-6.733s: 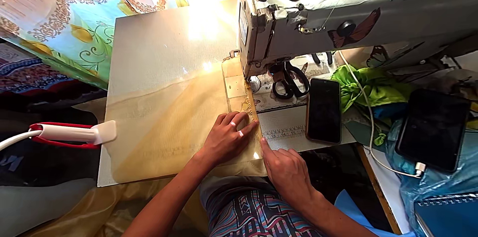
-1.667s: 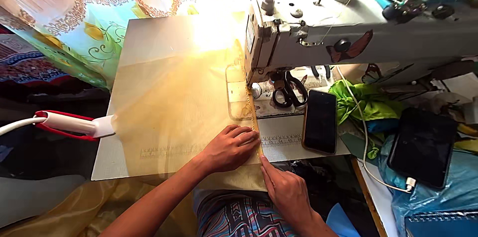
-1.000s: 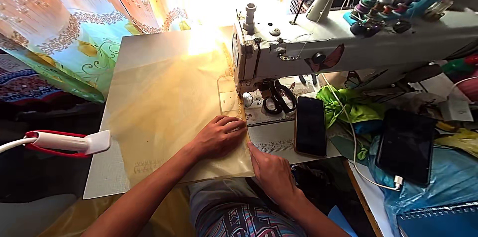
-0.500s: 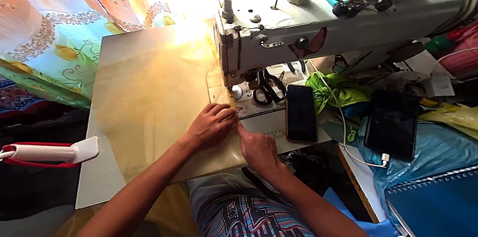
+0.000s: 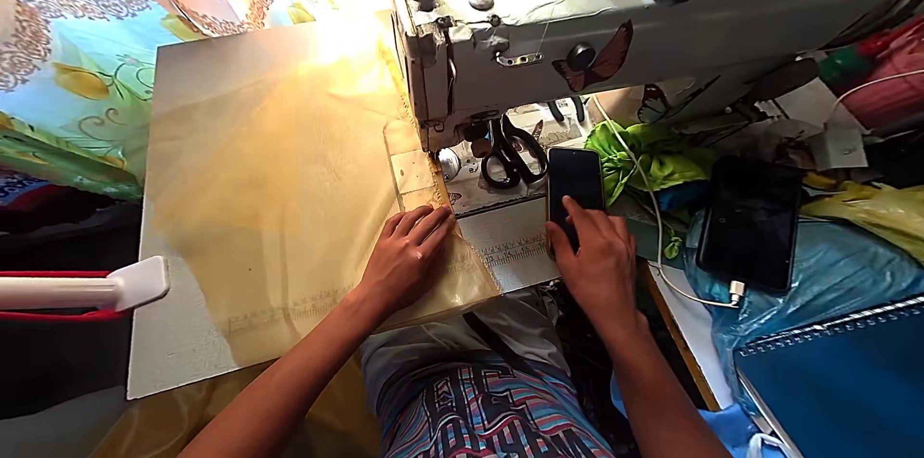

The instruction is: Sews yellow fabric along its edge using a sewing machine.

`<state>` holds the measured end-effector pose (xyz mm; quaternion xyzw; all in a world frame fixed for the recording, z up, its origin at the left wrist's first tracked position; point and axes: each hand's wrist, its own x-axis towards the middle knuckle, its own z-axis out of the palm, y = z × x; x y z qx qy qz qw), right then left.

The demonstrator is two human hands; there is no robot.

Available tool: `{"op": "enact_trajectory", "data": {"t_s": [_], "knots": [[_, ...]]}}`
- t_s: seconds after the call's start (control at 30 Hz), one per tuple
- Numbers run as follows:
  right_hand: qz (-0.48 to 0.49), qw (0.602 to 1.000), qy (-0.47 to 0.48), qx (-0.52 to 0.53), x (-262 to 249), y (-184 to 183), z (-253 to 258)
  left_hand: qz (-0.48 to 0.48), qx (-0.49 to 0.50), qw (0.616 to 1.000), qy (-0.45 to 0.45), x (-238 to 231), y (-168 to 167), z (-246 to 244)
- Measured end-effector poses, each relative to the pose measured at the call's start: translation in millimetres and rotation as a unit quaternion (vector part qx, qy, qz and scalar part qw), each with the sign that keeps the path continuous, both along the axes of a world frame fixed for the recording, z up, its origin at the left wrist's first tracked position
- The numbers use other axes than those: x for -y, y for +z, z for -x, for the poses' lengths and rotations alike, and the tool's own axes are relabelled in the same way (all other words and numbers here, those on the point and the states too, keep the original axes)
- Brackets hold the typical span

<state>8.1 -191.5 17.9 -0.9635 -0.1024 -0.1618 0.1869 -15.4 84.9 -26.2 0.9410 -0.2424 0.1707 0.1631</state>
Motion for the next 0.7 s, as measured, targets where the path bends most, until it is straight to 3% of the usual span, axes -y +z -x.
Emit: {"op": "enact_trajectory", "data": {"t_s": [0.13,0.2,0.33,0.43,0.57,0.7], "knots": [[-0.064,0.996,0.054,-0.034,-20.6,2.4,-2.9,0.008,-0.011,1.000,-0.001,-0.5,1.3,0.6],[-0.137,0.979,0.100,-0.110,-37.4,4.4,7.2,0.007,-0.016,1.000,0.001,-1.2,1.1,1.2],[-0.310,0.874,0.082,-0.365,-63.1,9.9,19.1,0.008,-0.013,1.000,-0.002,-0.3,1.4,0.7],[-0.345,0.804,0.084,-0.476,-65.7,14.6,22.5,0.002,-0.008,1.000,-0.004,-0.7,1.8,1.6],[-0.380,0.770,0.081,-0.506,-53.8,16.2,36.3,0.005,-0.010,1.000,-0.004,-0.4,3.4,2.3],[-0.409,0.781,0.040,-0.471,-46.0,9.7,52.7,0.006,-0.016,1.000,-0.004,-0.4,3.9,2.6]]}}
